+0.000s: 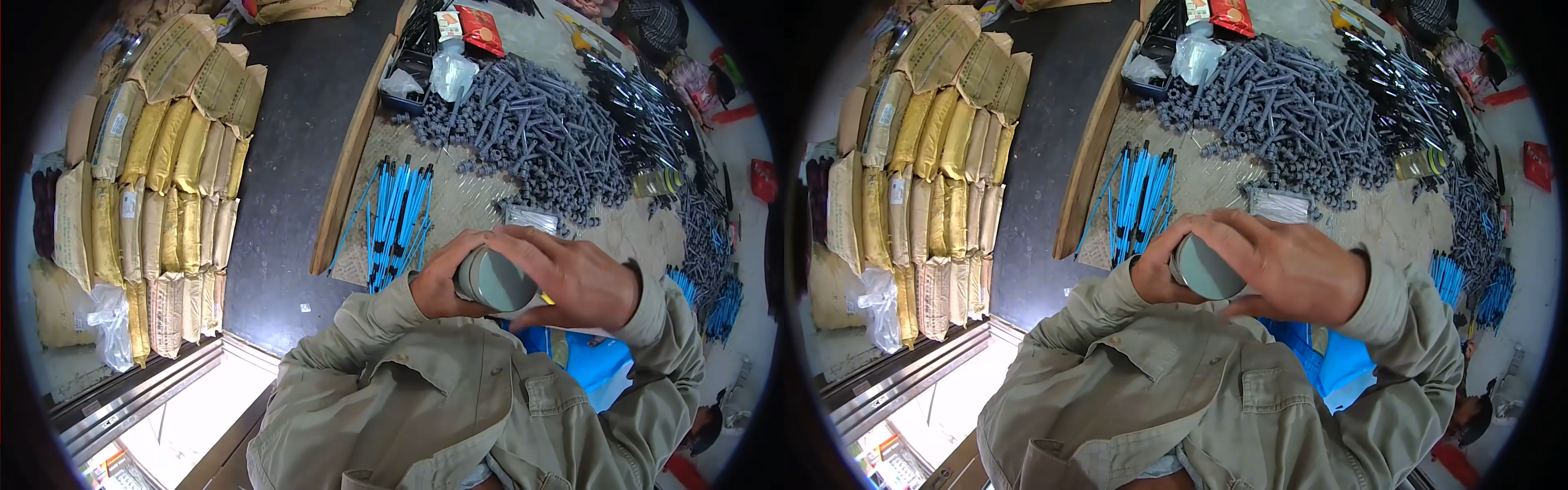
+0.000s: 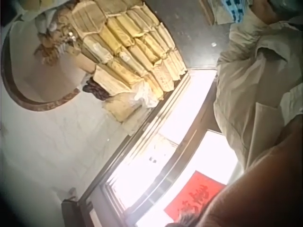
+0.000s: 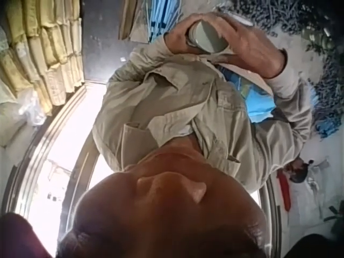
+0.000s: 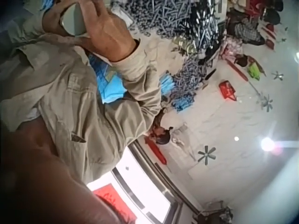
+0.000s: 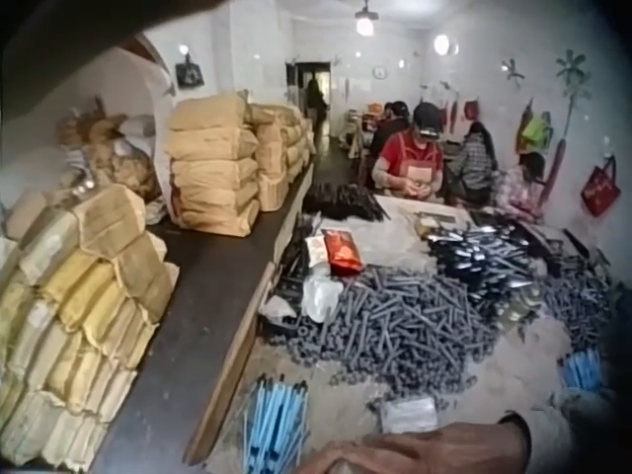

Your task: The person trims excess material from blue plastic components using pliers, then sorts the trimmed components into plastic bags.

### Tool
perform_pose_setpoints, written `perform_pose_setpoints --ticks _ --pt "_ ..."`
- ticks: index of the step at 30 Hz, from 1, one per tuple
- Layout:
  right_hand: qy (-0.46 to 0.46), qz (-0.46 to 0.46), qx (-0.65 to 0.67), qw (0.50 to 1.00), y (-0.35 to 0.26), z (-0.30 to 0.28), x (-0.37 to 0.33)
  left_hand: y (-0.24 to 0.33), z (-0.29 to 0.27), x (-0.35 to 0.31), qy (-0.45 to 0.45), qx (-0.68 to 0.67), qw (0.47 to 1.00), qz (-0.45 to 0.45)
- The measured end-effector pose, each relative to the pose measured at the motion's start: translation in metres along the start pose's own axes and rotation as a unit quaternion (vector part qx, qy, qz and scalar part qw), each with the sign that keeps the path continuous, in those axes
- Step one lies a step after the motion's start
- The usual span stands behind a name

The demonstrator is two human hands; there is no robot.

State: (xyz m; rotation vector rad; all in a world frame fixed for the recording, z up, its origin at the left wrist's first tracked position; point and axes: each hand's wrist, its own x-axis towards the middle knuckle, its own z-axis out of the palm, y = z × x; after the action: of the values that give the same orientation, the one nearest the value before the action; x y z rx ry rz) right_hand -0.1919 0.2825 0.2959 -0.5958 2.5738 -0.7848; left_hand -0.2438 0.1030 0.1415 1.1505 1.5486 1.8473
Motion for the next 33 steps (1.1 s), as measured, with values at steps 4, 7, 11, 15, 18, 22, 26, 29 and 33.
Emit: perform_pose_setpoints --ticks 4,7,11,15,18,22,26,29,33 --pt "0.130 -0.043 0.185 0.973 0.084 0.001 0.044 -0.012 -0.021 -0.002 0.019 0.069 0.997 0.010" --pt "0.173 0.063 -0.100 0.978 0.158 0.024 0.097 -0.019 -0.046 -0.005 0.065 0.103 0.993 0.003" --pt "0.176 -0.090 -0.229 0.953 0.218 0.075 0.186 -0.014 -0.074 0.003 0.173 0.057 0.983 -0.024" --pt "0.244 -0.174 -0.344 0.890 0.242 0.116 0.260 -0.014 -0.101 0.025 0.242 0.084 0.966 -0.013" --pt "0.249 -0.163 -0.390 0.871 0.246 0.119 0.276 -0.023 -0.123 0.038 0.259 0.132 0.956 -0.051" --pt "0.229 -0.126 -0.409 0.875 0.254 0.118 0.269 -0.045 -0.139 0.060 0.272 0.179 0.941 -0.088" --pt "0.195 -0.120 -0.382 0.895 0.263 0.114 0.246 -0.078 -0.152 0.082 0.279 0.175 0.940 -0.091" --pt "0.199 -0.101 -0.308 0.925 0.268 0.110 0.222 -0.099 -0.151 0.098 0.282 0.150 0.944 -0.088" --pt "0.207 -0.059 -0.292 0.932 0.267 0.112 0.208 -0.130 -0.152 0.101 0.294 0.135 0.942 -0.092"
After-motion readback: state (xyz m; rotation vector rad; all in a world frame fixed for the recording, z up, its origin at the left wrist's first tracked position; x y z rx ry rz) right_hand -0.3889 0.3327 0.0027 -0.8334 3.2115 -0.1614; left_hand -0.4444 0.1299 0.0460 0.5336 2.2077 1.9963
